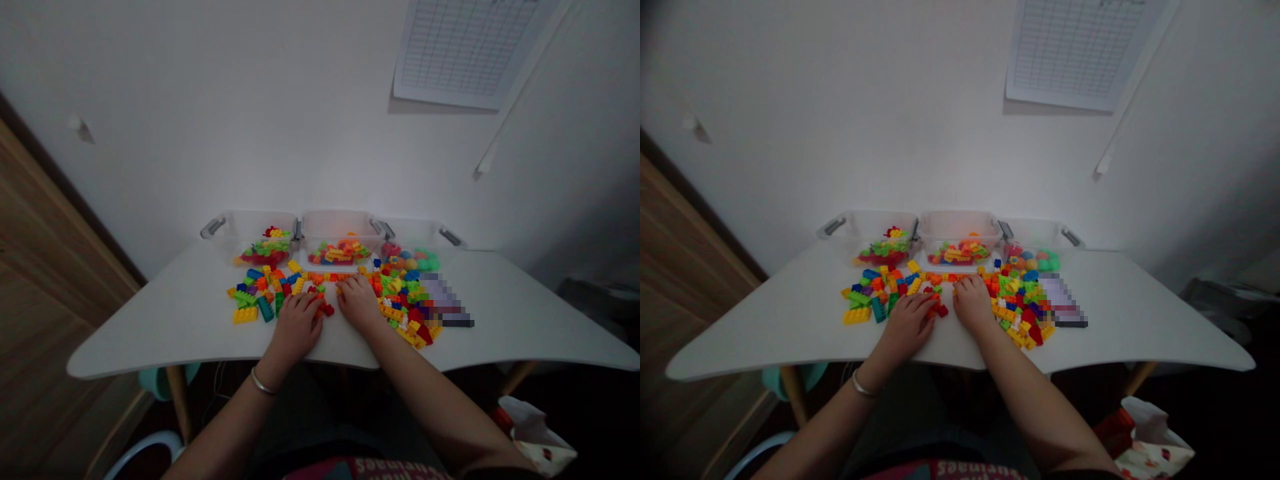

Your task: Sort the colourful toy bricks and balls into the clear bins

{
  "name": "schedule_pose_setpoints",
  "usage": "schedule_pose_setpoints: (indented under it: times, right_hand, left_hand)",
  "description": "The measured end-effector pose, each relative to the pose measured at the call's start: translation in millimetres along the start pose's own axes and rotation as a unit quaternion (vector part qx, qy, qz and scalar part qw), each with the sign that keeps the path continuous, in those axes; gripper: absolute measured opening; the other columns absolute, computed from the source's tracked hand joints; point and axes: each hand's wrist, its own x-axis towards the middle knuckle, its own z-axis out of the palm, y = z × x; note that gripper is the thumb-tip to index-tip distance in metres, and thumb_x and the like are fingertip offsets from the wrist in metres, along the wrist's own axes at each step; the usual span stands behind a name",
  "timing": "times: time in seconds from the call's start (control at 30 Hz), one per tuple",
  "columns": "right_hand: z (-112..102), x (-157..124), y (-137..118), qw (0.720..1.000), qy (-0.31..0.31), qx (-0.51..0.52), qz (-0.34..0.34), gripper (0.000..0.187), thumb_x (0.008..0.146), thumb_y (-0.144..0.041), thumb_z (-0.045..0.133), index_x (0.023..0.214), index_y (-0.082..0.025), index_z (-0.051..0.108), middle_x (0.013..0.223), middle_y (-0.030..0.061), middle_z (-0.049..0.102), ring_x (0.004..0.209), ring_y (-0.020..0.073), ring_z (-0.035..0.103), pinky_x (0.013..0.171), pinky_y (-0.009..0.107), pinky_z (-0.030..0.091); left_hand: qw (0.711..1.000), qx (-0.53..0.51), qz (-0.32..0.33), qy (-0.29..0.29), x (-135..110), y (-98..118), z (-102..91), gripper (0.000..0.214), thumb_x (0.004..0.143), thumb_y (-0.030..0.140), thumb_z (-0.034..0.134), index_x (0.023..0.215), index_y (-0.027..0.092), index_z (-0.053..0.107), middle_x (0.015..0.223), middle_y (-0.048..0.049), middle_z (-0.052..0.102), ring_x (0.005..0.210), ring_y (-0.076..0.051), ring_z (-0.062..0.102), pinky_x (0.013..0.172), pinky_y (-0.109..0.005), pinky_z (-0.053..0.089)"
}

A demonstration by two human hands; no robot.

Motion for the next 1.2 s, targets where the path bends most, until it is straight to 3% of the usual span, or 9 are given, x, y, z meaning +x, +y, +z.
schedule_pose_setpoints:
  times: [0.3,0.43,0.63,0.77,0.83,1.03,1.2]
  right_hand:
    - [0,-2,-4,1.0,-0.017,-0.003,0.002,0.023,0.086,-0.021,0.054,0.103,-0.017,0.069,0.094,0.009,0.07,0.097,0.0242,0.057,0.11,0.045,0.029]
    - [-8,1,-2,0.997,0.021,0.057,0.039,0.024,0.087,-0.02,0.051,0.107,-0.017,0.065,0.097,0.009,0.069,0.095,0.0239,0.058,0.107,0.044,0.034]
    - [-43,42,35,0.978,0.144,0.13,0.083,0.027,0.091,-0.025,0.045,0.108,-0.017,0.064,0.106,0.0108,0.066,0.102,0.0254,0.056,0.093,0.04,0.043]
    - [-62,79,66,0.973,0.172,0.129,0.086,0.029,0.09,-0.022,0.043,0.104,-0.016,0.068,0.103,0.0107,0.067,0.101,0.0247,0.057,0.094,0.039,0.042]
    - [-65,94,77,0.976,0.151,0.109,0.11,0.03,0.089,-0.022,0.044,0.104,-0.015,0.069,0.102,0.0115,0.069,0.097,0.0243,0.059,0.092,0.038,0.043]
    - [-65,113,82,0.986,-0.007,-0.057,0.154,0.034,0.092,-0.025,0.041,0.1,-0.016,0.073,0.101,0.0128,0.072,0.097,0.025,0.06,0.09,0.037,0.039]
    - [-62,114,78,0.978,-0.058,-0.143,0.138,0.047,0.096,-0.029,0.031,0.097,-0.006,0.072,0.102,0.021,0.07,0.1,0.0267,0.06,0.092,0.038,0.036]
  left_hand:
    - [1.0,0.002,0.0,-0.008,0,0,-0.4,0.033,0.085,0.024,0.053,0.116,0.018,0.063,0.126,-0.0097,0.062,0.118,-0.027,0.052,0.105,-0.051,0.037]
    - [1.0,0.002,0.002,-0.004,0,0,-1.0,0.035,0.086,0.023,0.052,0.119,0.019,0.062,0.127,-0.0081,0.062,0.118,-0.027,0.052,0.105,-0.05,0.038]
    - [1.0,-0.008,0.006,0.007,0,0,-1.0,0.034,0.086,0.023,0.052,0.118,0.019,0.062,0.126,-0.0078,0.062,0.117,-0.027,0.051,0.105,-0.05,0.038]
    - [1.0,-0.009,0.009,0.011,0,-1,0.2,0.034,0.086,0.023,0.052,0.118,0.019,0.062,0.125,-0.0078,0.063,0.116,-0.027,0.052,0.105,-0.05,0.037]
    - [1.0,-0.008,0.007,0.012,0,-1,0.5,0.035,0.085,0.023,0.052,0.118,0.019,0.062,0.125,-0.0077,0.063,0.116,-0.027,0.052,0.105,-0.05,0.036]
    - [1.0,-0.013,0.005,0.01,0,-1,-0.5,0.034,0.085,0.022,0.053,0.117,0.02,0.063,0.124,-0.0078,0.063,0.116,-0.027,0.053,0.105,-0.05,0.037]
    - [1.0,-0.011,0.004,0.005,0,-1,-0.2,0.035,0.084,0.023,0.054,0.118,0.02,0.063,0.125,-0.008,0.063,0.116,-0.027,0.052,0.105,-0.051,0.037]
